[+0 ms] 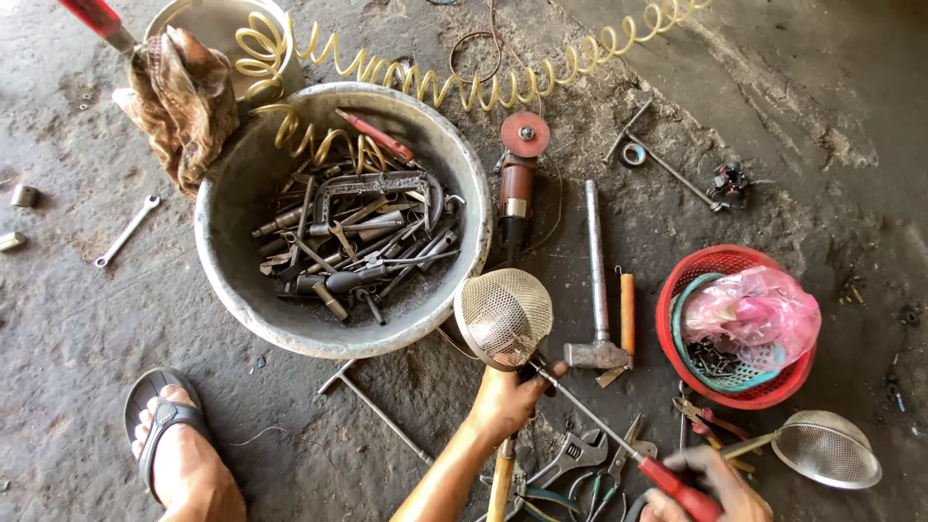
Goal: Repairing a circular metal mesh filter component using hand tools in a workshop.
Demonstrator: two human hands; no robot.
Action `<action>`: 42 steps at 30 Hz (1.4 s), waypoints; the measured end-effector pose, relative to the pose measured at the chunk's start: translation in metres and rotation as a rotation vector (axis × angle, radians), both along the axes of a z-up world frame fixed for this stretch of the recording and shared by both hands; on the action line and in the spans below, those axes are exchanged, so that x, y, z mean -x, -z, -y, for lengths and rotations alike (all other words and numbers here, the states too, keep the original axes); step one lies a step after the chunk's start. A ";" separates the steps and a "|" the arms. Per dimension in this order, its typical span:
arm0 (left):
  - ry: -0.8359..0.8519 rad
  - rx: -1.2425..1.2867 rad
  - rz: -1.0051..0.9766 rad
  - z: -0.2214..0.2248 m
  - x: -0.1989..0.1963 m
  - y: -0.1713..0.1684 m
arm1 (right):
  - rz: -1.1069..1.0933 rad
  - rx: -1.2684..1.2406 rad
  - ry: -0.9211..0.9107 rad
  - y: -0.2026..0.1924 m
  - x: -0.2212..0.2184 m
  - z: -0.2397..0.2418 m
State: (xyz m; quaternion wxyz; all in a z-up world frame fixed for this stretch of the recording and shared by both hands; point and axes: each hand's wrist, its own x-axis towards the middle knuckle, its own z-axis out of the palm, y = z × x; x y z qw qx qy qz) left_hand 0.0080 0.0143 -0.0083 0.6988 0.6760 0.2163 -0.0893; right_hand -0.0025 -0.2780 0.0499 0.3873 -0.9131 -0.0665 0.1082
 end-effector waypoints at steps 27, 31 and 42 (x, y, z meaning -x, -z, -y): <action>0.283 0.497 -0.188 -0.009 -0.002 -0.014 | 0.311 0.056 -0.118 0.074 -0.008 0.084; 0.314 0.256 -0.225 -0.001 -0.002 0.004 | 0.275 0.165 -0.034 0.057 -0.005 0.068; 0.393 -0.022 -0.250 -0.015 0.000 -0.027 | 0.396 0.288 -0.148 0.039 0.001 0.048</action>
